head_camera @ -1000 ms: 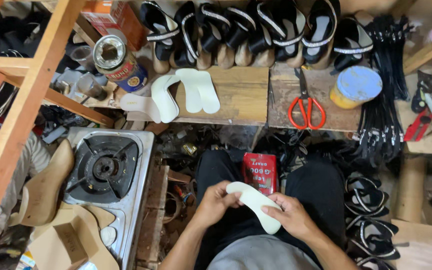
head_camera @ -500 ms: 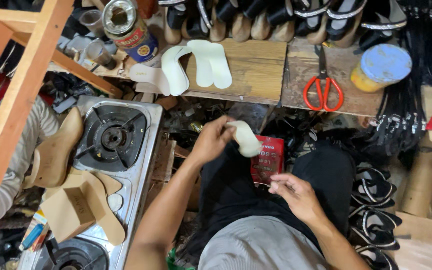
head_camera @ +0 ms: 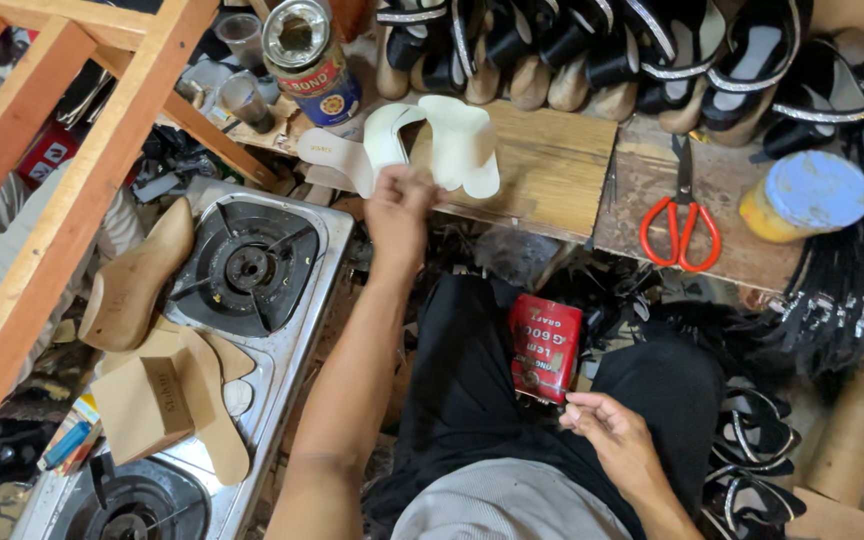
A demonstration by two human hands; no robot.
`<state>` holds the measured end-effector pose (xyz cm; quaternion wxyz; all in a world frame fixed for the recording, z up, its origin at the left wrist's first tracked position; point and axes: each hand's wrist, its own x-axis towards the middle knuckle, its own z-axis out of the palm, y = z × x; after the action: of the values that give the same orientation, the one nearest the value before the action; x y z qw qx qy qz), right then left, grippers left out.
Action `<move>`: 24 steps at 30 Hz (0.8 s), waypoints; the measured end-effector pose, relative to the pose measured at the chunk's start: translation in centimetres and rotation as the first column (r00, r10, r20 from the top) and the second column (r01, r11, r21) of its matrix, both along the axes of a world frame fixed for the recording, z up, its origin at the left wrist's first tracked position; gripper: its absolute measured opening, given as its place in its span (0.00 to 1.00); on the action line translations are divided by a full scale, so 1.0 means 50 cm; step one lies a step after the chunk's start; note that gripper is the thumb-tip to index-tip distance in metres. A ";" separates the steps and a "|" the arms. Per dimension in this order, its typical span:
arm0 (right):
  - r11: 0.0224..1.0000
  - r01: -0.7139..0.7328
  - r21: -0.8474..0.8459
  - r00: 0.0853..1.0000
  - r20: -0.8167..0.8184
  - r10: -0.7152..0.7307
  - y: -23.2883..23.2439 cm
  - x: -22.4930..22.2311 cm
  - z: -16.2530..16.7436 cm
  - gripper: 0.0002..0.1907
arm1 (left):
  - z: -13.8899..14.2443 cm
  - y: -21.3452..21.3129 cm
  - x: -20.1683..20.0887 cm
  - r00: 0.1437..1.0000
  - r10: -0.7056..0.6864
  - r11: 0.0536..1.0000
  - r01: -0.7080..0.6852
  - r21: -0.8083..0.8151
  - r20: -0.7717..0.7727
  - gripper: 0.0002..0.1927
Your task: The person inserts white insoles into black slip-on shoes, pressing them into place. They then use red-handled scissors to trim excess material from the insole edges. The person repeats the process with a second shoe.
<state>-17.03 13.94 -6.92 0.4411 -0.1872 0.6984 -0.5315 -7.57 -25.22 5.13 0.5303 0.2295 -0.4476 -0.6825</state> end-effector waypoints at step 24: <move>0.997 -0.069 0.018 0.996 0.056 0.067 -0.060 0.019 0.000 0.16 | -0.177 0.170 0.085 0.874 -0.345 0.927 0.261 0.269 0.343 0.16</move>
<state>-16.08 10.93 -6.90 0.4799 -0.1918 0.6844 -0.5143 -3.30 -16.70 -3.72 0.2902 0.3408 -0.4972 -0.7432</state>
